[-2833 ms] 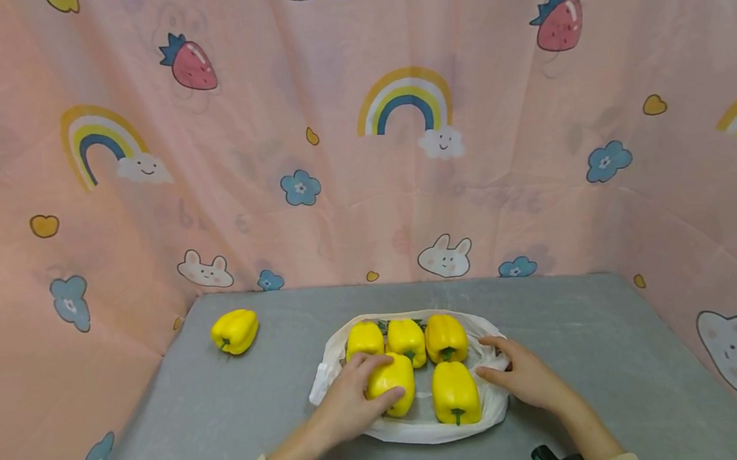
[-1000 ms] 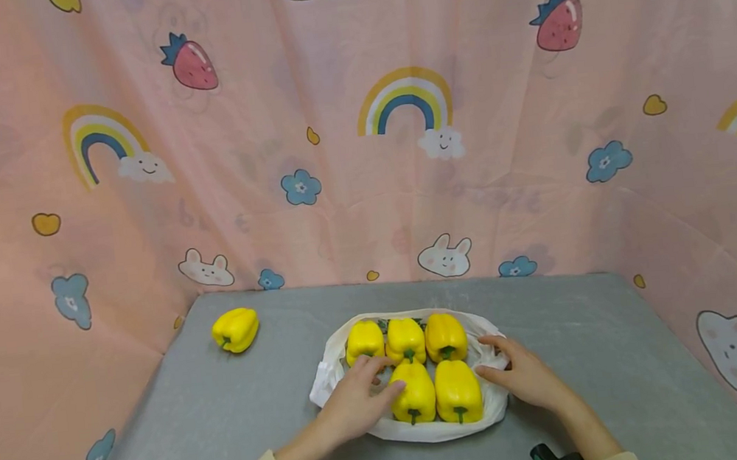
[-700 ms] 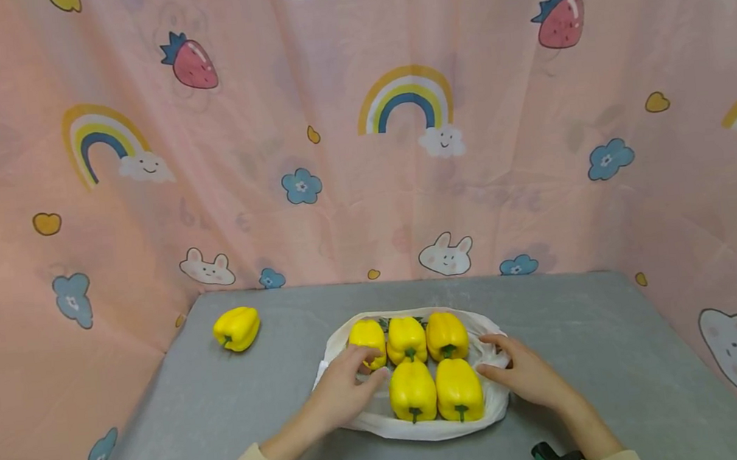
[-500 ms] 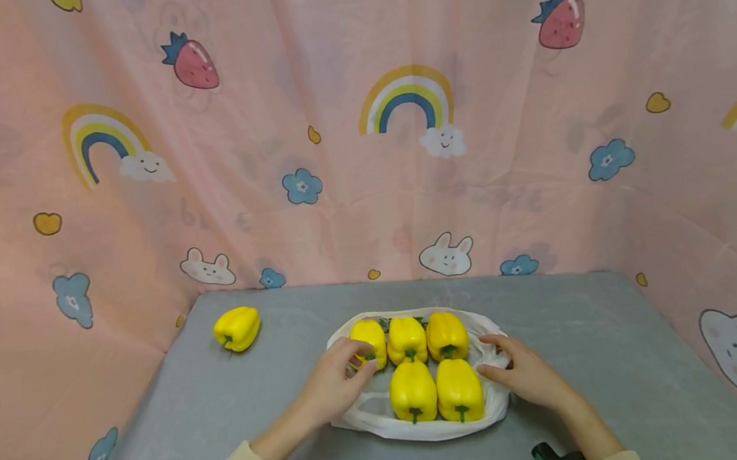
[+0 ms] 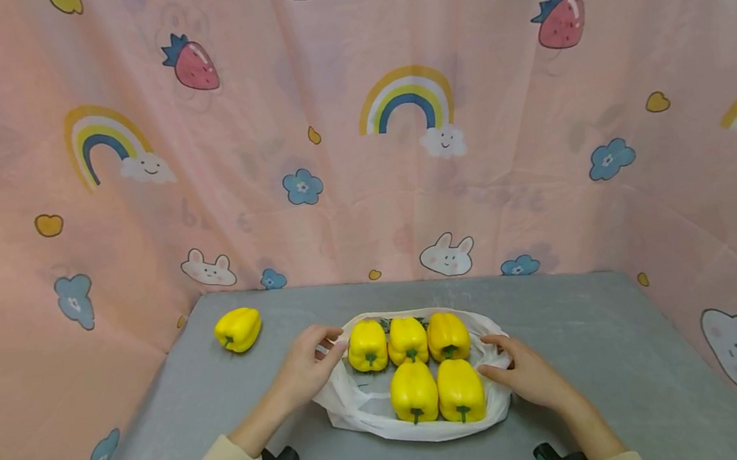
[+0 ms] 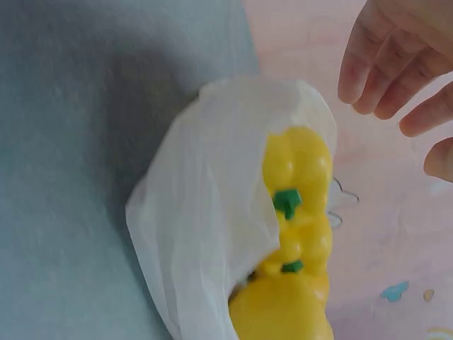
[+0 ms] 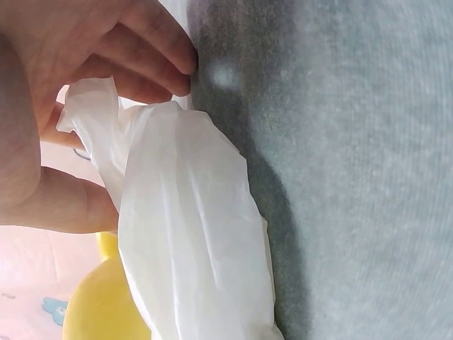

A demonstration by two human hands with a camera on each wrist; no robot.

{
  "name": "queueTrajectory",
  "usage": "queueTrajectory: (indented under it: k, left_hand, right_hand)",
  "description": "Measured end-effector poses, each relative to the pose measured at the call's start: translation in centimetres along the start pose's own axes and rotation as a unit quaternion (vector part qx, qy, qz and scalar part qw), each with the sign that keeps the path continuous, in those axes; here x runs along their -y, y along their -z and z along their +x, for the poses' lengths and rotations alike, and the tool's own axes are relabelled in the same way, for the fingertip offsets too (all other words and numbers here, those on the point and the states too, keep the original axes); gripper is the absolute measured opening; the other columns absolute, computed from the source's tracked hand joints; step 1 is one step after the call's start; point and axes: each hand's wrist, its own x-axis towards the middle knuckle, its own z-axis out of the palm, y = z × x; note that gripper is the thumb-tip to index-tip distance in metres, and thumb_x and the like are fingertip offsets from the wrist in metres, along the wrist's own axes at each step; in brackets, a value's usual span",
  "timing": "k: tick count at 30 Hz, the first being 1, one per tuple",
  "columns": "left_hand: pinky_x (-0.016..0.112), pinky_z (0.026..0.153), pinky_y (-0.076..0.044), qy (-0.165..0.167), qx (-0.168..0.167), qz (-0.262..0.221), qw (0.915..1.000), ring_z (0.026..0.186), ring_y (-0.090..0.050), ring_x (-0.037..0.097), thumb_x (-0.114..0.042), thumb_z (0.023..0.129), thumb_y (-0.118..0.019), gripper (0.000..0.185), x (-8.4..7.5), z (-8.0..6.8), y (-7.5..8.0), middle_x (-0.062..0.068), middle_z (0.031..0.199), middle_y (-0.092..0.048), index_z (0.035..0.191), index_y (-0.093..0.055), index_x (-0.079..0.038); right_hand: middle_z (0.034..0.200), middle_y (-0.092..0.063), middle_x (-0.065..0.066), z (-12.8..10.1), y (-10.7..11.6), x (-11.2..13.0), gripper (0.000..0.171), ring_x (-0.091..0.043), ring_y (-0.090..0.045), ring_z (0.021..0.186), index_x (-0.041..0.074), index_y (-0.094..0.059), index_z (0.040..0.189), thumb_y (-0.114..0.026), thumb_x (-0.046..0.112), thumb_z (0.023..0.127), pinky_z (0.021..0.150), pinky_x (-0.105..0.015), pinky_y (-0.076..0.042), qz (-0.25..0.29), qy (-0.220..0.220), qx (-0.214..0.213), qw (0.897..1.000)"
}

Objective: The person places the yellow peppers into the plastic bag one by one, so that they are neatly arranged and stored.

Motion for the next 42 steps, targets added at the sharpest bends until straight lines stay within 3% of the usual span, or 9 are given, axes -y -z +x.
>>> queueTrajectory:
  k: [7,19,32,42]
  left_hand:
    - [0.031,0.078,-0.055,0.025,-0.029,0.014,0.9992,0.094,-0.06,0.016,-0.018,0.099,-0.068,0.02,2.1,0.2,1.2,0.002,0.107,-0.067,0.116,-0.071,-0.007]
    - [0.041,0.085,-0.053,0.079,-0.068,-0.009,0.9945,0.1,-0.062,0.024,-0.022,0.101,-0.066,0.027,4.8,0.3,3.9,0.009,0.11,-0.068,0.119,-0.069,-0.002]
    - [0.032,0.085,-0.053,0.107,-0.127,0.023,0.9858,0.1,-0.062,0.029,-0.021,0.102,-0.064,0.03,7.8,0.2,7.2,0.016,0.111,-0.066,0.121,-0.066,0.002]
    - [0.051,0.097,-0.049,0.148,-0.124,0.042,0.9804,0.112,-0.057,0.036,-0.024,0.105,-0.057,0.036,9.1,0.4,9.3,0.022,0.123,-0.061,0.128,-0.061,0.003]
  right_hand:
    - [0.144,-0.048,-0.03,0.0,0.0,0.0,0.068,-0.041,-0.056,0.119,0.005,-0.051,0.145,-0.07,0.045,0.094,0.095,-0.063,-0.047,0.0,0.0,0.003,1.0]
    - [0.144,-0.047,-0.029,0.1,0.0,-0.1,0.068,-0.042,-0.055,0.12,0.005,-0.051,0.145,-0.07,0.046,0.094,0.096,-0.063,-0.046,0.003,0.002,0.004,1.0]
    - [0.146,-0.046,-0.031,0.0,0.0,0.0,0.068,-0.047,-0.049,0.127,0.004,-0.051,0.145,-0.069,0.045,0.094,0.099,-0.067,-0.042,0.008,0.0,0.005,1.0]
    - [0.146,-0.046,-0.03,0.1,-0.1,-0.1,0.067,-0.046,-0.05,0.128,0.004,-0.051,0.146,-0.069,0.044,0.095,0.099,-0.066,-0.043,0.006,0.0,0.004,1.0]
